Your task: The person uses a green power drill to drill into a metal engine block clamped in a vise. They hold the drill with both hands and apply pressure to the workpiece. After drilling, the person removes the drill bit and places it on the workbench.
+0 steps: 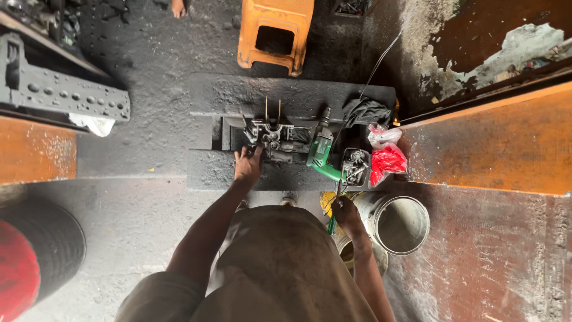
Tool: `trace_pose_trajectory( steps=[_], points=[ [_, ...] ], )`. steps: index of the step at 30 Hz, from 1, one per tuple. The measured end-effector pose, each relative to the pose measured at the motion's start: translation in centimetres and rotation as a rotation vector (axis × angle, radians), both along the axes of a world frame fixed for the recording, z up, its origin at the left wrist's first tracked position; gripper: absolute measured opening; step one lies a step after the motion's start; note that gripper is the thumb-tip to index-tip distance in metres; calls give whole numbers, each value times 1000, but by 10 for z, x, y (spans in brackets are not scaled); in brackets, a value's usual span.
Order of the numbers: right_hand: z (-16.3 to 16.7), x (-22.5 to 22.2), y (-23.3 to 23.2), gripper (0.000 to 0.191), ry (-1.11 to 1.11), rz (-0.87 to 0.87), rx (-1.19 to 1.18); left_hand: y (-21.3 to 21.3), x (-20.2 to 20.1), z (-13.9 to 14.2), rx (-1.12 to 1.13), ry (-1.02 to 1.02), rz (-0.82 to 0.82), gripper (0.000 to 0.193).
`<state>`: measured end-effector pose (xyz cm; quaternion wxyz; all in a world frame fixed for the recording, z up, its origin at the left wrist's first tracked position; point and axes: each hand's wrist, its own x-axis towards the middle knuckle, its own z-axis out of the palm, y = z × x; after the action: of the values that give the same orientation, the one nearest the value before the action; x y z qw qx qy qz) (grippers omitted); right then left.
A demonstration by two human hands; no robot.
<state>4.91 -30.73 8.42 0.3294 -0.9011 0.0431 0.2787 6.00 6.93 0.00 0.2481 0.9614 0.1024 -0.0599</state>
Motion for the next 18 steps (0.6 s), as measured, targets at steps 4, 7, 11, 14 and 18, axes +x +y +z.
trace_pose_trajectory(
  steps=[4,7,11,14,18],
  points=[
    [5,1,0,42,56,-64,-28,23,5,0,-65,211,-163,58],
    [5,-1,-1,40,-45,-16,-26,40,13,-1,-104,198,-280,66],
    [2,-6,-4,39,-11,-91,-12,50,25,2,59,171,-517,94],
    [-2,-10,-5,38,-19,-128,-6,53,32,12,43,255,-568,88],
    [-10,-13,-7,40,-100,-131,16,55,47,34,98,182,-682,91]
  ],
)
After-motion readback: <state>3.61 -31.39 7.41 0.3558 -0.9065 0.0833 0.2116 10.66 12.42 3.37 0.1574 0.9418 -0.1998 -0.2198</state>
